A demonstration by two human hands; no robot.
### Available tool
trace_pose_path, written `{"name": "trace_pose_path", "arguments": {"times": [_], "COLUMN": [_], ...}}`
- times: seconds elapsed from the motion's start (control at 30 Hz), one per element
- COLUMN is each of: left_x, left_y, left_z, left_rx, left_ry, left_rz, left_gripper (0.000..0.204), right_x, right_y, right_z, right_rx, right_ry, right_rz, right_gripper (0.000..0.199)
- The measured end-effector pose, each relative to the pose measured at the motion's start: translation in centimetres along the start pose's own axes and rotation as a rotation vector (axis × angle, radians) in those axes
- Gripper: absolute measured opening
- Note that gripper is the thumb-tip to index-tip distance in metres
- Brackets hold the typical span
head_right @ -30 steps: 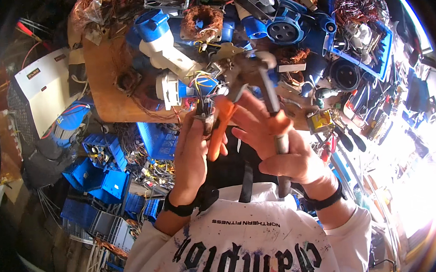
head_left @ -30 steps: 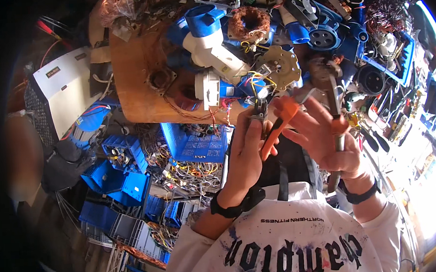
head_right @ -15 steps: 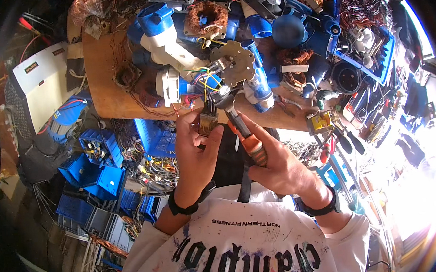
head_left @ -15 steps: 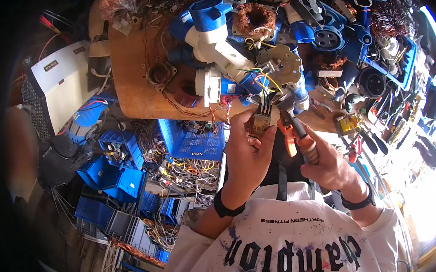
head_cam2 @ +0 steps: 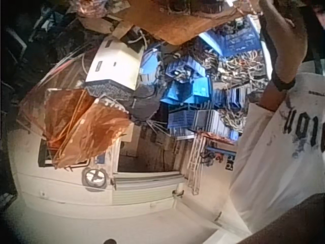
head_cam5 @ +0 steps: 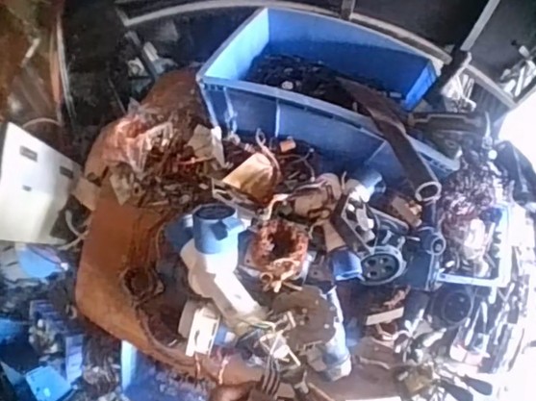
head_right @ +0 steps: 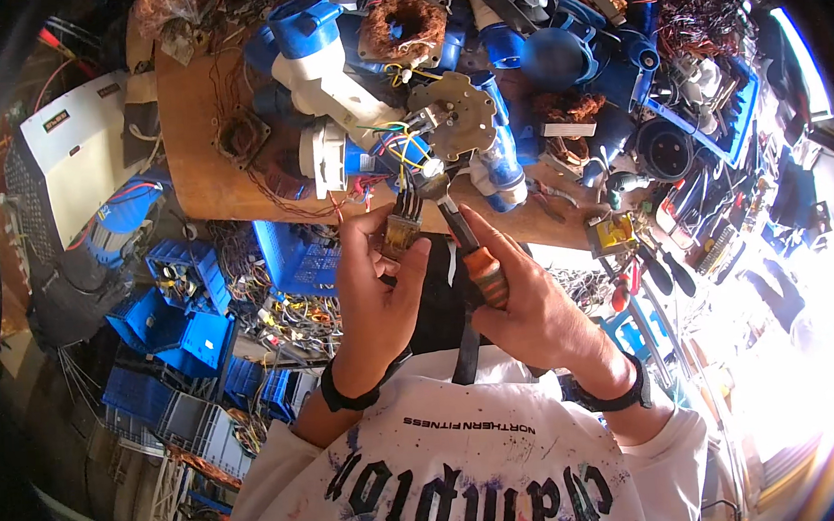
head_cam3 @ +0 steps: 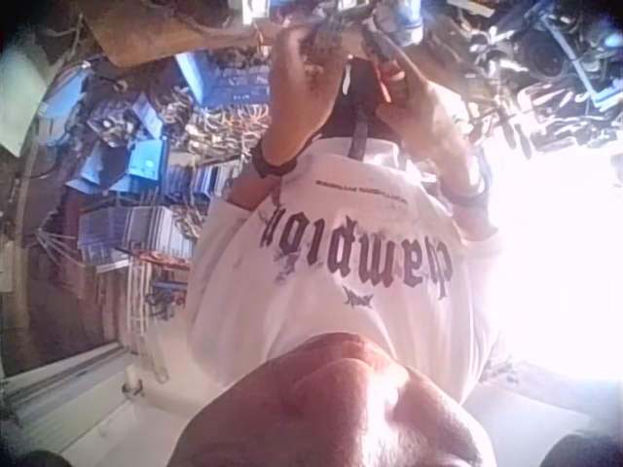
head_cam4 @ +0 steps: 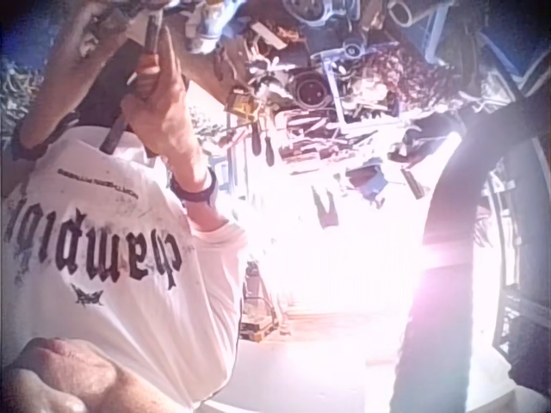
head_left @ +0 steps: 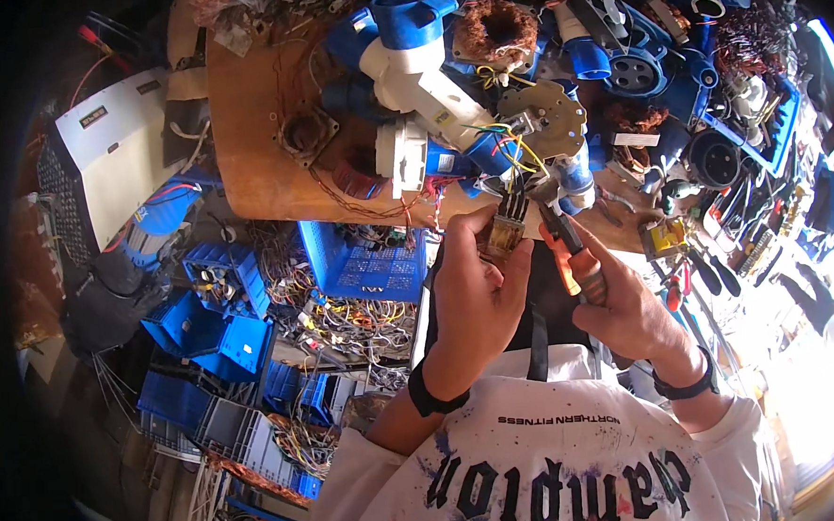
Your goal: The person uses a screwdriver to remove screws from a small electronic component with attached wires. They then use pliers to strip the insulation from the wire ends and separate the internal parts of the component. The task involves careful manipulation of small parts and tools in a cluttered workspace.
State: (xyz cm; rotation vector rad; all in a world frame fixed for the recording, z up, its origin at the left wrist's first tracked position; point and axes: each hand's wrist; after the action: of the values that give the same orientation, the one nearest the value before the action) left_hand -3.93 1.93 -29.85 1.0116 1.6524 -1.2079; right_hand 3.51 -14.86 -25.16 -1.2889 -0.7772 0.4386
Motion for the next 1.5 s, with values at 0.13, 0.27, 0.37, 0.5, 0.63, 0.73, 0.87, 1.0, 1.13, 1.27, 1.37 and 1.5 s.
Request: {"name": "trace_pose_path", "arguments": {"times": [0.13, 0.27, 0.37, 0.5, 0.63, 0.73, 0.87, 1.0, 1.13, 1.27, 1.37, 1.5], "left_x": [0.0, 0.2, -0.3, -0.1, -0.3, -1.1, -0.3, 0.1, 0.2, 1.0, 1.0, 0.0], "left_y": [0.0, 0.0, 0.2, 0.2, 0.3, 0.5, 0.2, -0.1, -0.2, -0.5, -0.7, -0.8], "left_z": [-0.2, -0.4, -0.6, -0.4, -0.1, 0.0, 0.1, 0.2, 0.7, 1.0, 1.2, 2.0], "left_rx": [0.012, 0.032, 0.04, -0.031, -0.034, -0.025, -0.026, -0.027, -0.08, -0.096, -0.115, -0.166], "left_ry": [0.065, 0.083, 0.126, 0.176, 0.177, 0.189, 0.27, 0.303, 0.227, 0.113, -0.12, -0.356], "left_rz": [0.026, 0.032, 0.052, 0.088, 0.077, 0.062, 0.161, 0.21, 0.229, 0.214, 0.151, 0.07], "left_gripper": [0.038, 0.038, 0.038, 0.039, 0.04, 0.04, 0.039, 0.04, 0.037, 0.038, 0.038, 0.037], "right_x": [0.0, 0.4, -0.1, 1.0, 0.6, 0.5, 0.5, -0.3, -0.2, -0.3, 0.2, 1.0], "right_y": [0.1, 0.1, 0.2, -1.1, -1.4, -1.2, -0.9, -0.5, -0.7, -0.7, -0.7, -1.0], "right_z": [0.0, -0.2, -0.1, 0.0, -0.3, 0.0, 0.2, 0.2, 0.1, 0.4, 0.2, 0.3], "right_rx": [0.001, -0.027, -0.084, -0.092, -0.007, 0.025, 0.02, 0.019, 0.014, -0.014, 0.0, -0.068], "right_ry": [-0.007, -0.058, -0.097, -0.007, -0.004, 0.002, 0.005, 0.026, 0.071, 0.041, -0.011, -0.057], "right_rz": [-0.011, -0.041, -0.139, -0.017, -0.088, -0.073, -0.035, -0.062, -0.036, -0.041, 0.042, 0.031], "right_gripper": [0.088, 0.088, 0.088, 0.088, 0.086, 0.086, 0.084, 0.084, 0.084, 0.084, 0.083, 0.082]}}
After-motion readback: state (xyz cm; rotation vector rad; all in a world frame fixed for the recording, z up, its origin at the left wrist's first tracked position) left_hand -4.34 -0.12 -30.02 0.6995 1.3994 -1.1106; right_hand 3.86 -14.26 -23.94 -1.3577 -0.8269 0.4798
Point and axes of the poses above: each hand's wrist, its own y-axis towards the middle knuckle, its own z-axis out of the palm, x = y × z, and after that the axes turned 15 degrees about z, right-handed
